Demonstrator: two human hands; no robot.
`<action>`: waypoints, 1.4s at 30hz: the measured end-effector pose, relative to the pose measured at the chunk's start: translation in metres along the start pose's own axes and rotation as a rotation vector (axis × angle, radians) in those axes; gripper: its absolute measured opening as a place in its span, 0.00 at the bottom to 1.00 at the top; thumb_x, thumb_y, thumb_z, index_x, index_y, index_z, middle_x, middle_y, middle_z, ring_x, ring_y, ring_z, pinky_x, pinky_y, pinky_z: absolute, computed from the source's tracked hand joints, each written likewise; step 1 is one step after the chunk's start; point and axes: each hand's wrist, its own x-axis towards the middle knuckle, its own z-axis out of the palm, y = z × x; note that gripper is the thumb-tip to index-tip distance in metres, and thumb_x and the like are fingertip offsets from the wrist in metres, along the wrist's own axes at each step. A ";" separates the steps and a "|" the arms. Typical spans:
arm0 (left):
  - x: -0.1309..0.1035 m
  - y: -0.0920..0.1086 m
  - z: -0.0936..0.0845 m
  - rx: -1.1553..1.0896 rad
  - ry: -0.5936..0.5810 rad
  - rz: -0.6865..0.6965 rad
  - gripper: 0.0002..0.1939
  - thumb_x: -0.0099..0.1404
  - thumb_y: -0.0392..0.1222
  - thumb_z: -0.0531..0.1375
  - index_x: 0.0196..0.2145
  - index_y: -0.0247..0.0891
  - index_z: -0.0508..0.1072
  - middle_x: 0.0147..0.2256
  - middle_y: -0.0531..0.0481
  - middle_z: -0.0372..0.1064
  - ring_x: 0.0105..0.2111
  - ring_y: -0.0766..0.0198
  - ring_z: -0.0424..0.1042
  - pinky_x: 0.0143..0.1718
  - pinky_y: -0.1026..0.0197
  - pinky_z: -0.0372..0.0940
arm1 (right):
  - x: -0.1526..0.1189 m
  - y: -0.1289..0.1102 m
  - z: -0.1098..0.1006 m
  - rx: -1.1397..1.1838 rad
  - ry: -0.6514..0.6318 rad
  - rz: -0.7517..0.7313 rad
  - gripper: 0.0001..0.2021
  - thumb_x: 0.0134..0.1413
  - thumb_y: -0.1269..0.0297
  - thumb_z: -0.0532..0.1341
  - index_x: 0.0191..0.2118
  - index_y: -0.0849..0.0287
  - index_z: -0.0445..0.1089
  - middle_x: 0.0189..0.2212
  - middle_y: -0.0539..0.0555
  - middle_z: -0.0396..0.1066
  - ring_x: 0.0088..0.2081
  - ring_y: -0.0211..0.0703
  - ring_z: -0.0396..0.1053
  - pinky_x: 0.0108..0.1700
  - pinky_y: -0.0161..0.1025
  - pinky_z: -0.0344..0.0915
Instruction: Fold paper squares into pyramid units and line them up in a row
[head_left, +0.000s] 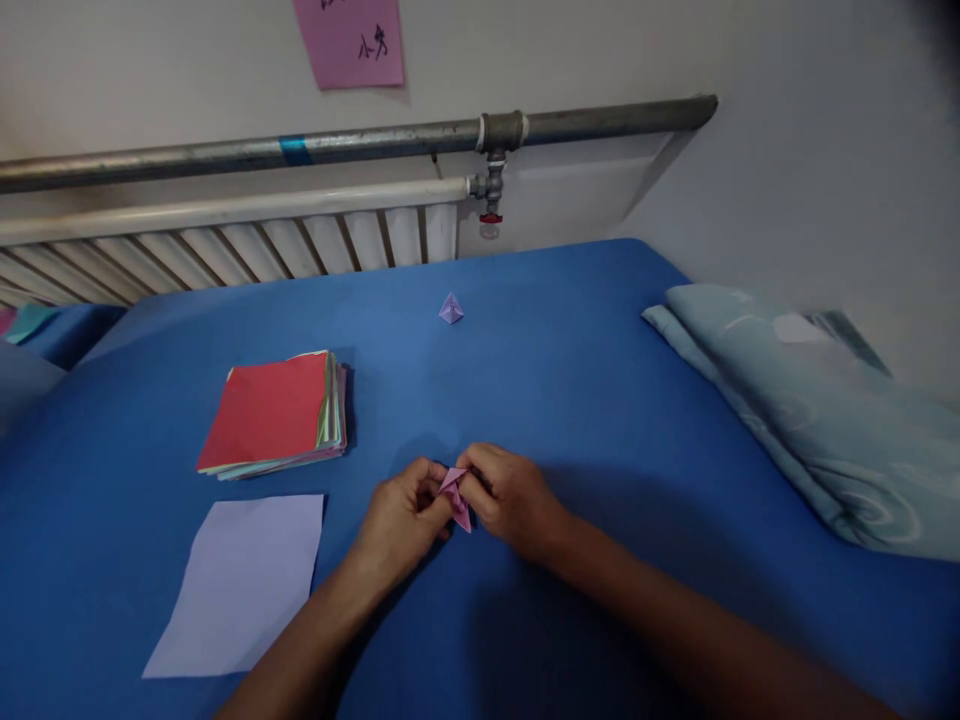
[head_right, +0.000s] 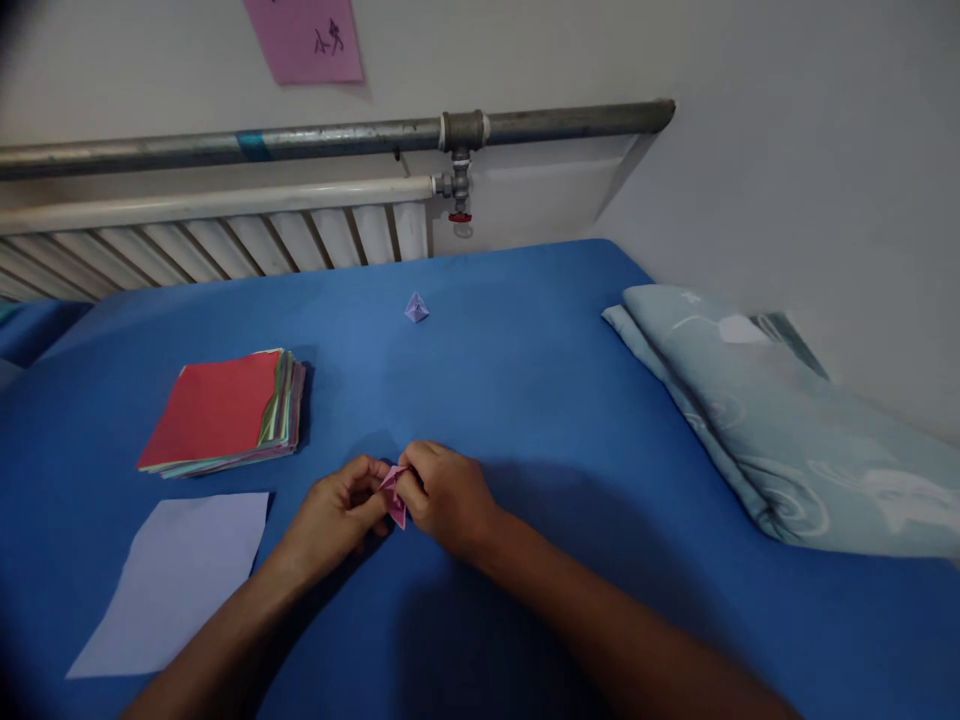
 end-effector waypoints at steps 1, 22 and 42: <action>0.000 0.000 0.000 0.002 -0.007 -0.001 0.05 0.56 0.40 0.59 0.31 0.38 0.70 0.20 0.56 0.67 0.18 0.69 0.65 0.20 0.68 0.57 | 0.000 0.001 0.000 -0.003 -0.003 -0.034 0.07 0.53 0.75 0.54 0.33 0.58 0.68 0.29 0.50 0.68 0.31 0.37 0.64 0.34 0.34 0.59; -0.004 -0.001 -0.004 -0.145 -0.137 -0.109 0.10 0.55 0.44 0.60 0.34 0.38 0.68 0.25 0.52 0.69 0.24 0.65 0.70 0.18 0.67 0.63 | 0.000 -0.001 -0.007 -0.077 0.042 -0.096 0.07 0.53 0.75 0.51 0.32 0.58 0.64 0.28 0.51 0.65 0.31 0.39 0.63 0.35 0.35 0.59; 0.004 -0.002 -0.004 -0.214 0.131 -0.072 0.09 0.52 0.44 0.60 0.29 0.35 0.69 0.24 0.53 0.68 0.25 0.66 0.70 0.25 0.63 0.68 | -0.002 -0.001 -0.007 -0.126 -0.014 -0.085 0.05 0.53 0.75 0.53 0.32 0.59 0.64 0.31 0.53 0.66 0.33 0.40 0.64 0.37 0.36 0.60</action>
